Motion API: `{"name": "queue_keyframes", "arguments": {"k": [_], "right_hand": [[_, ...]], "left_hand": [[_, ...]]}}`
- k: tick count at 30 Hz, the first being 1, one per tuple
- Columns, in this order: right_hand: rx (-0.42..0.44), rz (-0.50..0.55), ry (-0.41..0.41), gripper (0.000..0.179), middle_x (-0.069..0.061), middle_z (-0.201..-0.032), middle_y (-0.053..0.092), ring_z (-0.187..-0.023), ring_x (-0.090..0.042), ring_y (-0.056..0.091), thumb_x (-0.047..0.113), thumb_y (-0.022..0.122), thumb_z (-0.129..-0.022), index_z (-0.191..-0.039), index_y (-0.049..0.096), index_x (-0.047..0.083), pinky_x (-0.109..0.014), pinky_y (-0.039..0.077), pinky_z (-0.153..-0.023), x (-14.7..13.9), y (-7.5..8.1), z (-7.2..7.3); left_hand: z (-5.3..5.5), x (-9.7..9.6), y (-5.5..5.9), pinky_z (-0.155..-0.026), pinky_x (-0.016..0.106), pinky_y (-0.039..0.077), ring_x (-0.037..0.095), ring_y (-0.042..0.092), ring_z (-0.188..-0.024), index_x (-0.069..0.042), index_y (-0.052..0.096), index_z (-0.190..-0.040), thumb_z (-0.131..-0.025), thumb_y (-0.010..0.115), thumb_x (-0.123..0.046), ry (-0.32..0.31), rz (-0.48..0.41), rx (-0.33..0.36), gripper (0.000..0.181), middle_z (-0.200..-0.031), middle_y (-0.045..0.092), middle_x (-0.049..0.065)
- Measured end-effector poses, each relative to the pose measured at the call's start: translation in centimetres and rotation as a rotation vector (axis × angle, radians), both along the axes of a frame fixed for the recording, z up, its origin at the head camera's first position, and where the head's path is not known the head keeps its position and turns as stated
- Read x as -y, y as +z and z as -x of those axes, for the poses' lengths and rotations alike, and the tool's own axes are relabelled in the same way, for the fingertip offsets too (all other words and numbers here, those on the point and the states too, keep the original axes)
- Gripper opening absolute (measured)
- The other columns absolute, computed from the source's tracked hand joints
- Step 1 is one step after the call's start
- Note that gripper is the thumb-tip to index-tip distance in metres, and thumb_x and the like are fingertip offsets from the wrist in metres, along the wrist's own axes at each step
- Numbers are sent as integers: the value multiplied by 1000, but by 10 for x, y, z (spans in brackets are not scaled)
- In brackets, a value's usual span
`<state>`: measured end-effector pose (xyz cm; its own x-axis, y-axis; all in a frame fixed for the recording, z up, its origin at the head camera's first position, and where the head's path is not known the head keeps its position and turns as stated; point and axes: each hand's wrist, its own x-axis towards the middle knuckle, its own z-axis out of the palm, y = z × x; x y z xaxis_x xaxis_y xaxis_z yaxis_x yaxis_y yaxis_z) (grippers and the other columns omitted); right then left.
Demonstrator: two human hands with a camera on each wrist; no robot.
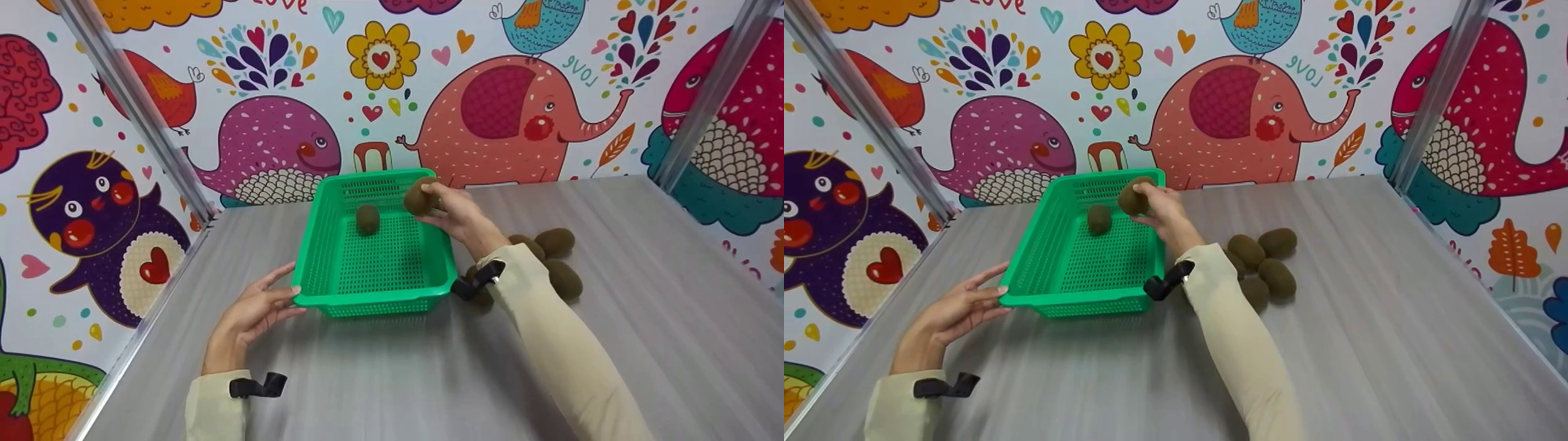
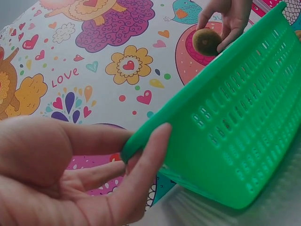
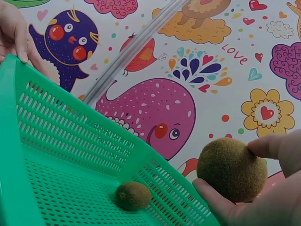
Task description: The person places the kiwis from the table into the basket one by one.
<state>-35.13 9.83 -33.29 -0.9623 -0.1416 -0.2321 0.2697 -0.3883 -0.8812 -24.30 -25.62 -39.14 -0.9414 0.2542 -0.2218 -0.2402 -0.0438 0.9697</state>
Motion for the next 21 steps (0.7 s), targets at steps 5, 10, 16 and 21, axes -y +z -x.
{"name": "queue_keyframes", "arguments": {"k": [5,10,16,21], "right_hand": [[5,36,-12,52,-16,-157,31,-141,-41,42,16,57,-102,-149,40,6,-51,43,-113,9,-1,3],[19,62,-12,51,-16,-157,32,-142,-41,41,17,58,-101,-148,41,5,-51,43,-113,18,-4,6],[43,61,-12,51,-17,-157,34,-143,-39,42,18,59,-101,-148,41,7,-49,44,-113,26,-8,12],[86,53,-13,54,-16,-156,33,-142,-39,42,18,59,-102,-150,36,8,-48,45,-112,33,-10,19]], "left_hand": [[0,0,1,-85,28,61,11,72,-94,-6,14,-161,-100,57,-4,2,7,-7,75,-116,63,9],[0,-1,0,-86,29,61,11,72,-95,-7,15,-161,-100,58,-5,12,11,0,74,-118,62,10],[0,-1,-1,-89,33,61,13,72,-96,-8,17,-161,-100,58,-5,11,4,10,73,-119,62,12],[-1,0,0,-87,31,61,13,72,-94,-8,16,-161,-100,58,-5,15,-2,13,74,-116,63,11]]}}
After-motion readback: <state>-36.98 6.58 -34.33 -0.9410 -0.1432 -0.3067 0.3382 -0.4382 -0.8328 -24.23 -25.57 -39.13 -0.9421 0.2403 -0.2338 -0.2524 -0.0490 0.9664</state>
